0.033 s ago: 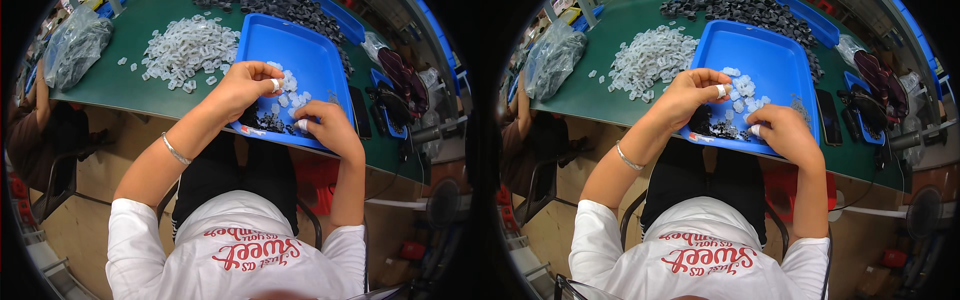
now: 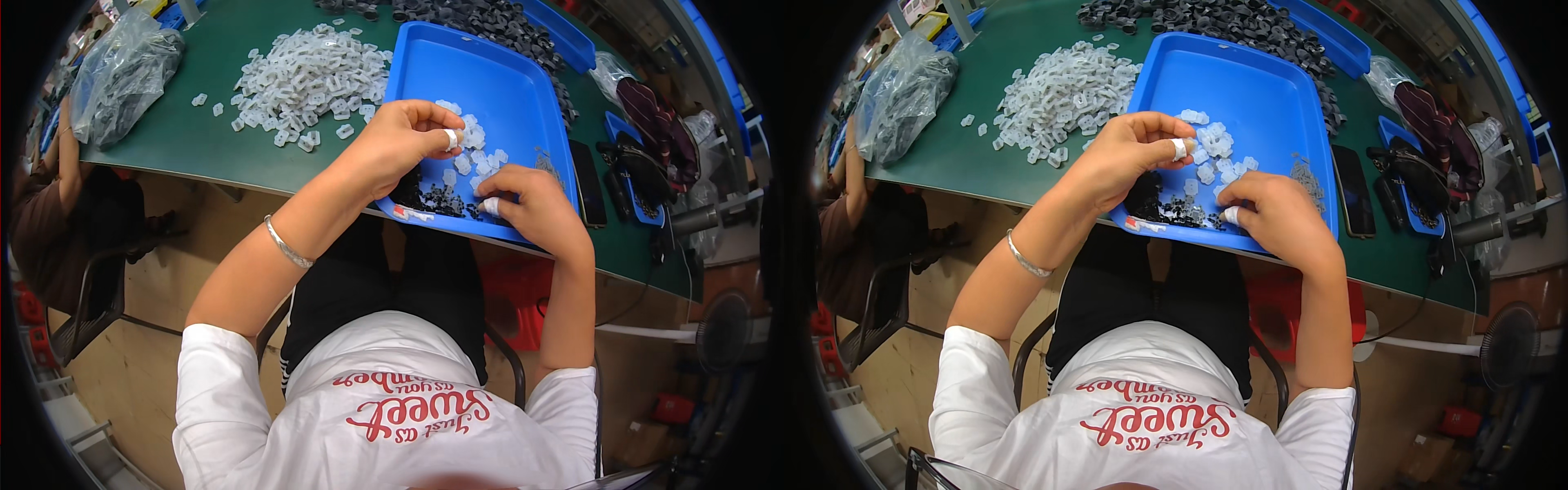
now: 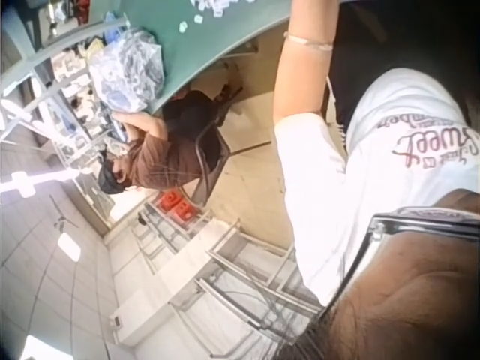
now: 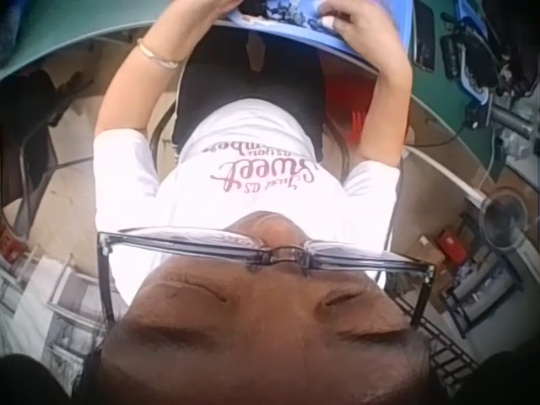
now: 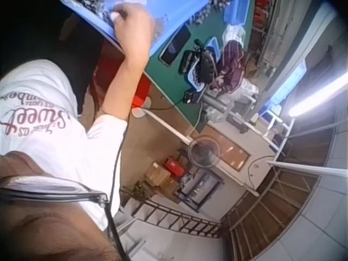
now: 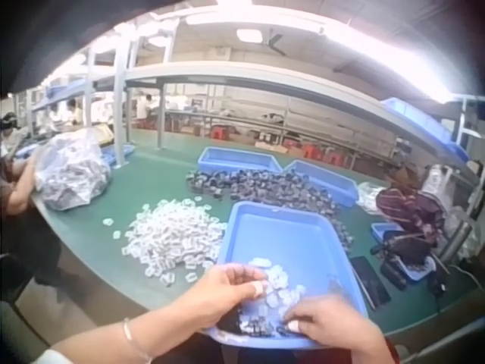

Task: The person assembles plastic components by inserting small black pieces into white plastic parts by hand over a tray.

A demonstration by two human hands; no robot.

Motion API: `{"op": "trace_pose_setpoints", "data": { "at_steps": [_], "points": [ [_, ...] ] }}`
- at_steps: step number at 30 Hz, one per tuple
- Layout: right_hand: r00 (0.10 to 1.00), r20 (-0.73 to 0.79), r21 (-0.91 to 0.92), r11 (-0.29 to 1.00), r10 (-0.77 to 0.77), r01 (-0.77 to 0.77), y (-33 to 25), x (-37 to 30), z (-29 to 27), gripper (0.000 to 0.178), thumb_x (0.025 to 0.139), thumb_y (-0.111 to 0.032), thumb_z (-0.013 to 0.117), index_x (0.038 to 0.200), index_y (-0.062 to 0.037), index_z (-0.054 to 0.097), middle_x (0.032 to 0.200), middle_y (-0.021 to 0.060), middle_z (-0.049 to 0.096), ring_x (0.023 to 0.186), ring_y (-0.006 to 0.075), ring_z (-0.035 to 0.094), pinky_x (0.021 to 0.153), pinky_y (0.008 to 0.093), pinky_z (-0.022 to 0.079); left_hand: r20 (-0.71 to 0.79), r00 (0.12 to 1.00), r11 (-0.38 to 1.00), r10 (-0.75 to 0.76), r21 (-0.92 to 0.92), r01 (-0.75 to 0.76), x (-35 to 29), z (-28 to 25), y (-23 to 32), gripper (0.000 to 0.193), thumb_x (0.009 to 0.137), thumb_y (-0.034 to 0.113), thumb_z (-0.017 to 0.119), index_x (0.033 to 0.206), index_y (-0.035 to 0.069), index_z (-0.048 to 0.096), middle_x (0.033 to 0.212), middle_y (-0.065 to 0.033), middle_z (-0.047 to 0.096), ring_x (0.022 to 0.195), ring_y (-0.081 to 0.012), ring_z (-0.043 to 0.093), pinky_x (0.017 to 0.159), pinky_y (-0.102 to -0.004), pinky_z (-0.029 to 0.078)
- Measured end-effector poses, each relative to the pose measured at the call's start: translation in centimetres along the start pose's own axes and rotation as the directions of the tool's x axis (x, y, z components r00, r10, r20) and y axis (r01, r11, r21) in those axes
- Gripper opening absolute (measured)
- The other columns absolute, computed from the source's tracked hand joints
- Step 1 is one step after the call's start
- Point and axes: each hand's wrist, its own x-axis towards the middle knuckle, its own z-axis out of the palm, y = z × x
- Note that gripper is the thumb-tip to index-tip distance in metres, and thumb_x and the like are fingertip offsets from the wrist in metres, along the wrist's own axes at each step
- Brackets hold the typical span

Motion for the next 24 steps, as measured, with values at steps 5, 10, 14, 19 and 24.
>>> {"op": "trace_pose_setpoints", "data": {
  "at_steps": [5,10,14,19,24],
  "points": [
    [0.991,0.064,-0.141,0.982,-0.12,0.128,0.1,0.5,0.3,0.012,0.078,0.0,0.06,0.087,-0.001,0.068,0.086,0.0163,0.064,0.082,0.0346,0.061,0.075,0.0407,0.048,0.035,0.998,0.999,-0.043,0.006,0.043,0.3,-0.1,-0.1,0.024,0.083,0.004,0.069,0.104,-0.004,0.061,0.095,-0.0091,0.066,0.086,-0.0147,0.065,0.078,-0.0252,0.052],
    [0.986,0.094,-0.165,0.975,-0.135,0.149,0.5,0.5,0.6,0.012,0.079,0.0,0.058,0.089,0.0003,0.065,0.089,0.0164,0.063,0.085,0.0354,0.06,0.076,0.0407,0.048,0.022,0.999,0.999,-0.023,0.047,0.022,0.1,0.3,-0.1,0.025,0.085,0.004,0.067,0.107,-0.004,0.059,0.093,-0.0083,0.066,0.085,-0.0136,0.064,0.077,-0.0249,0.052],
    [0.993,0.019,-0.048,0.992,-0.118,0.118,1.4,0.3,0.3,0.013,0.079,0.002,0.058,0.09,0.0,0.065,0.09,0.0166,0.063,0.084,0.0342,0.061,0.076,0.0399,0.048,0.01,1.0,0.997,0.009,0.081,-0.01,0.3,0.7,-0.3,0.023,0.086,0.002,0.065,0.106,-0.006,0.059,0.095,-0.0096,0.065,0.085,-0.0142,0.065,0.076,-0.0243,0.053],
    [0.991,0.08,-0.026,0.993,-0.109,0.111,0.7,0.1,-0.5,0.018,0.076,0.003,0.06,0.092,-0.0007,0.066,0.089,0.0166,0.064,0.084,0.0327,0.061,0.076,0.0387,0.049,0.026,0.999,0.995,0.035,0.089,-0.038,0.6,0.4,-0.6,0.023,0.086,0.0,0.064,0.107,-0.008,0.059,0.096,-0.0112,0.065,0.086,-0.0148,0.065,0.078,-0.024,0.055],
    [0.979,0.108,-0.09,0.979,-0.171,0.181,0.4,0.4,-0.2,0.017,0.075,0.003,0.06,0.09,-0.0005,0.067,0.085,0.0164,0.064,0.084,0.0328,0.061,0.077,0.0394,0.049,0.013,1.0,0.999,0.002,0.043,-0.002,0.6,0.2,-0.5,0.024,0.085,-0.001,0.065,0.107,-0.008,0.059,0.096,-0.0116,0.065,0.086,-0.0157,0.066,0.078,-0.0244,0.055]
  ]
}}
